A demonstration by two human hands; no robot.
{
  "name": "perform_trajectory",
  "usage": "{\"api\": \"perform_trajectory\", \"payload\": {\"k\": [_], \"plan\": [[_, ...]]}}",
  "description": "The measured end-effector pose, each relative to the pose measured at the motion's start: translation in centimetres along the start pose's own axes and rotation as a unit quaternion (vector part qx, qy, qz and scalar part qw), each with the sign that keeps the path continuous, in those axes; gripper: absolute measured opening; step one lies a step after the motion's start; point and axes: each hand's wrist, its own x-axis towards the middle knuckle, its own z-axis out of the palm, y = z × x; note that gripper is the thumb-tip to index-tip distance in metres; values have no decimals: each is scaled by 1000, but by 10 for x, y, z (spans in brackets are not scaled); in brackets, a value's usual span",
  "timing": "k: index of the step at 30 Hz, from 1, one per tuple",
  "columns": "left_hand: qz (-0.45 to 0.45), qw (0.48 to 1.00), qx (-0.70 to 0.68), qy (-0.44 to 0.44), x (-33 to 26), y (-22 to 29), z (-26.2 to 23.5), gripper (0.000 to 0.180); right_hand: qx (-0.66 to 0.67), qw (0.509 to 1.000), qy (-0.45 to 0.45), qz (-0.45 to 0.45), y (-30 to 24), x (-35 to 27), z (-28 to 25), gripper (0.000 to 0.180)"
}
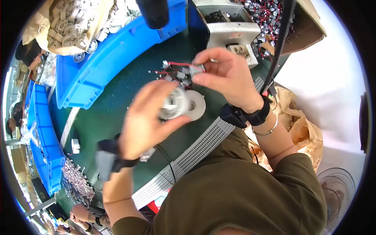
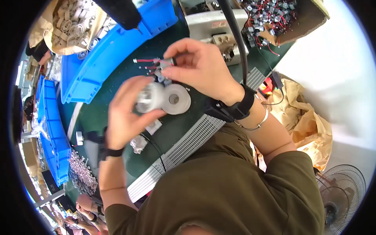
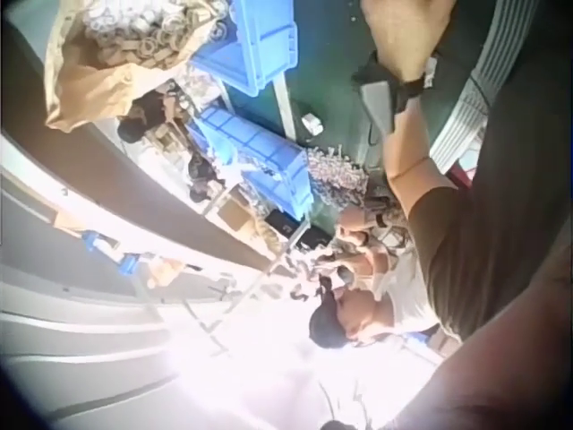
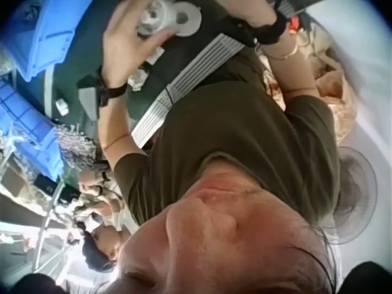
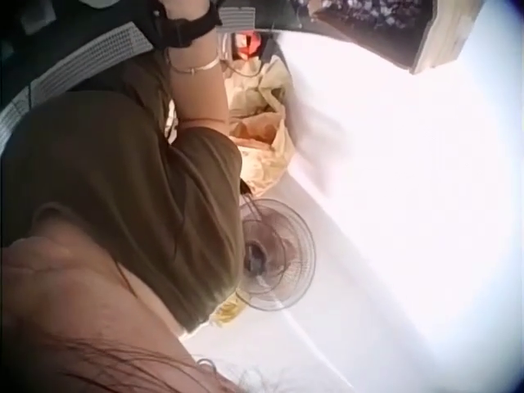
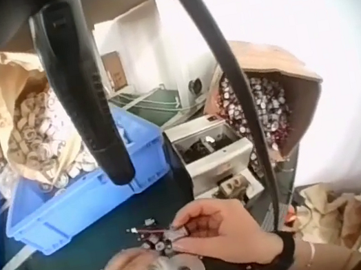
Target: Assembling small electronic components by placing a cap on a base and securing it using an overhead electric screwdriver.
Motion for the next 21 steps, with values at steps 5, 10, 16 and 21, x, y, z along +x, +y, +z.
{"api": "perform_trajectory", "payload": {"k": [5, 10, 16, 21], "plan": [[17, 999, 17, 22, -4, -4, 56, 60, -11, 1000, 3, 9, -10, -6, -1, 28], [-39, 999, -19, 20, -13, -7, 63, 66, -228, 964, -134, 5, -5, -14, -7, 29], [-7, 999, -8, 34, -7, 3, 55, 63, -128, 989, -70, -3, -9, -15, -13, 29], [-43, 978, -167, 121, 9, 5, 65, 56, -87, 994, -10, -71, -15, -14, -12, 30]]}}
